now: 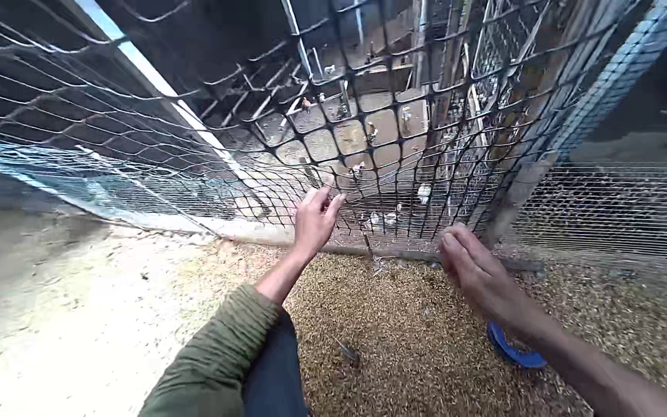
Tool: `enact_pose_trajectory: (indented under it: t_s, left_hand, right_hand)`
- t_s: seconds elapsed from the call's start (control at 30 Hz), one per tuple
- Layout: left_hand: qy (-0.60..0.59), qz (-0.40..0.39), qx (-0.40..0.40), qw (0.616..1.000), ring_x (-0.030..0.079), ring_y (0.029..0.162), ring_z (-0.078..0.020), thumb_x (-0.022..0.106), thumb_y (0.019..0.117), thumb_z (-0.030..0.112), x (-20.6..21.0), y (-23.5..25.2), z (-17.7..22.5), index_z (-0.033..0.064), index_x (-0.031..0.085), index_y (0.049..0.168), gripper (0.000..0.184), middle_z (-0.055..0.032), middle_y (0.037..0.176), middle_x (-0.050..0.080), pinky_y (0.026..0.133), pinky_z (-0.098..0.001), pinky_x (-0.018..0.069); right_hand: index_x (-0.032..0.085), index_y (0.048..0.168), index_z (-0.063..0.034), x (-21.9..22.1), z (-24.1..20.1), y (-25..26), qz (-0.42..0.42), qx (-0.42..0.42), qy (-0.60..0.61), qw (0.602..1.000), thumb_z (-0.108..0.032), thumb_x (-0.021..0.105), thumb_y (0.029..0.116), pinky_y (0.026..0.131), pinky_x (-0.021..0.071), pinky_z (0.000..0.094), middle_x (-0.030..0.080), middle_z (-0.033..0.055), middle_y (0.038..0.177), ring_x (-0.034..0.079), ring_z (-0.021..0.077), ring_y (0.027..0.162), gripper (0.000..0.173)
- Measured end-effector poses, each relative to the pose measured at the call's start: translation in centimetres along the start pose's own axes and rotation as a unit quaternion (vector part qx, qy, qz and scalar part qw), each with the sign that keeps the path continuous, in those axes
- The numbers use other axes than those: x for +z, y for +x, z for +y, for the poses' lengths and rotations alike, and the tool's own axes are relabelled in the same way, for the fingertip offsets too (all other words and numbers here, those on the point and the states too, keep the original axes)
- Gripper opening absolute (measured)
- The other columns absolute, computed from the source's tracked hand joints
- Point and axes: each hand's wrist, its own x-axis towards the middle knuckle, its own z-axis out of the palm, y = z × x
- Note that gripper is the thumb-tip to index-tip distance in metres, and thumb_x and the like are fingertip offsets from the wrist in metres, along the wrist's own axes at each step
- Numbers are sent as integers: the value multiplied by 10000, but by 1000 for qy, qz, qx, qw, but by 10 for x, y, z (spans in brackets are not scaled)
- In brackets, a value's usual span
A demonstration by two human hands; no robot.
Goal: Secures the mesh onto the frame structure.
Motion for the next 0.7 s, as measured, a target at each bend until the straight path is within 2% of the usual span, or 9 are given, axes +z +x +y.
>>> enact_pose_trajectory:
  t_s: [0.07,0.1,0.17,0.3,0.37,0.4,0.5,0.6,0.7]
  left_hand:
    - [0,1,5,1000,628,757,-255,639,1016,362,3,9,-6,68,690,1316,424,-136,909,653,715,-466,539]
    - [8,-5,9,1000,654,787,-286,624,1021,386,5,14,-7,50,719,1249,417,-157,941,669,741,-502,554]
    - [27,-18,18,999,667,801,-327,580,1039,412,7,21,-9,39,725,1228,443,-181,967,682,753,-550,549]
    - [47,-61,4,997,674,706,-377,515,1059,469,3,31,-4,44,733,1183,493,-184,809,701,663,-602,527]
    - [53,-100,-8,994,687,745,-406,491,1067,476,1,36,-5,110,680,1346,497,-194,825,713,696,-629,523]
    - [54,-117,-9,992,694,769,-420,484,1071,469,1,37,-6,116,653,1380,498,-204,842,716,712,-642,525]
    - [34,-132,11,991,696,779,-435,492,1078,424,1,38,-9,66,649,1327,464,-223,866,708,707,-649,530]
    - [16,-91,44,995,701,765,-435,495,1086,349,8,37,-16,39,697,1243,402,-224,885,718,680,-638,536]
    - [-15,-58,72,996,710,767,-425,518,1081,304,14,38,-22,39,720,1198,353,-211,899,731,679,-614,550]
  right_hand:
    - [544,1075,-100,15,-16,13,6,16,-23,1000,-309,275,1120,517,418,269,441,-45,707,441,66,554,344]
    - [552,1081,-83,22,-22,18,9,28,-35,999,-301,275,1120,540,423,278,445,-37,715,447,71,569,354]
    - [573,1099,-55,38,-32,28,13,54,-59,997,-295,274,1121,583,447,302,464,-17,725,472,88,596,384]
    - [545,1185,-35,71,-48,45,7,119,-106,987,-301,243,1133,693,490,382,503,46,792,538,163,697,405]
    - [536,1201,-28,89,-51,56,15,147,-100,984,-294,243,1137,731,493,404,520,71,822,557,191,738,401]
    - [540,1199,-27,98,-50,61,30,153,-93,983,-289,248,1137,727,493,405,526,75,819,560,194,737,396]
    - [586,1175,-26,122,-41,78,97,182,-35,978,-276,261,1134,720,485,408,534,72,813,544,188,723,412]
    - [665,1020,-35,143,-34,96,191,236,47,952,-230,358,1118,585,435,318,506,19,707,472,118,582,377]
    - [702,999,-22,157,-32,106,254,252,94,929,-196,414,1107,552,407,295,500,13,684,433,103,546,353]
